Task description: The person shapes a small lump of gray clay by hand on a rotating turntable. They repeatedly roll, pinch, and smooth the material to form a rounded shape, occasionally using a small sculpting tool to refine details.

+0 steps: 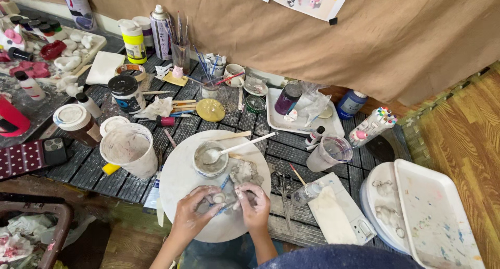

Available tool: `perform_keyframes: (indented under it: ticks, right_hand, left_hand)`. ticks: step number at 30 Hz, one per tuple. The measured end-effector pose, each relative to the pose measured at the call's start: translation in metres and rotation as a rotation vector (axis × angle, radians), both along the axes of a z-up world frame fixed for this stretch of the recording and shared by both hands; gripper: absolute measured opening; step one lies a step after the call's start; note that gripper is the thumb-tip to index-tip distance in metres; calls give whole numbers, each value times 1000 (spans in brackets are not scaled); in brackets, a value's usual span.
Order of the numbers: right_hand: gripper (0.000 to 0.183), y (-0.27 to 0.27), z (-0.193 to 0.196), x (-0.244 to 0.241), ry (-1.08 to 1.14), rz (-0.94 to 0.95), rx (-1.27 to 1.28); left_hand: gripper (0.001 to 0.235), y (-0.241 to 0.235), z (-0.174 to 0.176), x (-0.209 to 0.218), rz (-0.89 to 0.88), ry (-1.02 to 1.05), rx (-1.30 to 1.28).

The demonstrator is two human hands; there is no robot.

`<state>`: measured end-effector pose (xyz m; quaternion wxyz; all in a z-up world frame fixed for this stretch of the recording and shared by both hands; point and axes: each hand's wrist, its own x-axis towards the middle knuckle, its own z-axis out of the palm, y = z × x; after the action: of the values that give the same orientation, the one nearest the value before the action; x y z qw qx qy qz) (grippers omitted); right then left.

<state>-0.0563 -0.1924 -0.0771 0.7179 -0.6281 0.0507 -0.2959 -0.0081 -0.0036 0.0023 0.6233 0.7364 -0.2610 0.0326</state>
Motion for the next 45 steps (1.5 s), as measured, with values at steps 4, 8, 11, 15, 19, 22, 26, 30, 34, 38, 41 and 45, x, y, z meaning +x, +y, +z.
perform_keyframes:
  ticks: [4,8,11,15,19,22,26,30,34,38,41,45]
  right_hand:
    - [24,-1,3,-1,51,51,-14]
    - [27,1,4,-1,86,43,17]
    - [32,1,3,-2,94,33,21]
    - [23,-1,-3,-2,13,33,-95]
    - [17,-2,-9,-3,-36,47,-69]
    - [17,-2,-8,0,-56,69,-25]
    - [21,1,1,0,44,53,18]
    - [25,4,9,-2,62,34,-42]
    - [25,5,14,-4,85,56,-57]
    - [23,5,14,-4,62,67,-64]
    - [24,4,13,-5,33,63,-80]
    - [27,4,13,-6,-12,66,-75]
  left_hand:
    - [38,1,2,0,5,24,26]
    - [39,1,0,0,8,47,16]
    - [40,0,-2,0,0,55,-4]
    - [40,0,-4,1,-11,55,-30]
    - [40,0,-4,-1,11,79,-2]
    - [39,-1,-3,0,10,41,-9]
    - [39,-1,-1,0,7,29,-8]
    - [40,-1,-1,0,16,19,-8]
    - [39,-1,-1,0,32,41,22]
    - [41,0,-1,0,30,6,16]
    - [41,-1,0,1,40,17,26]
    - [41,-2,0,1,80,-65,-2]
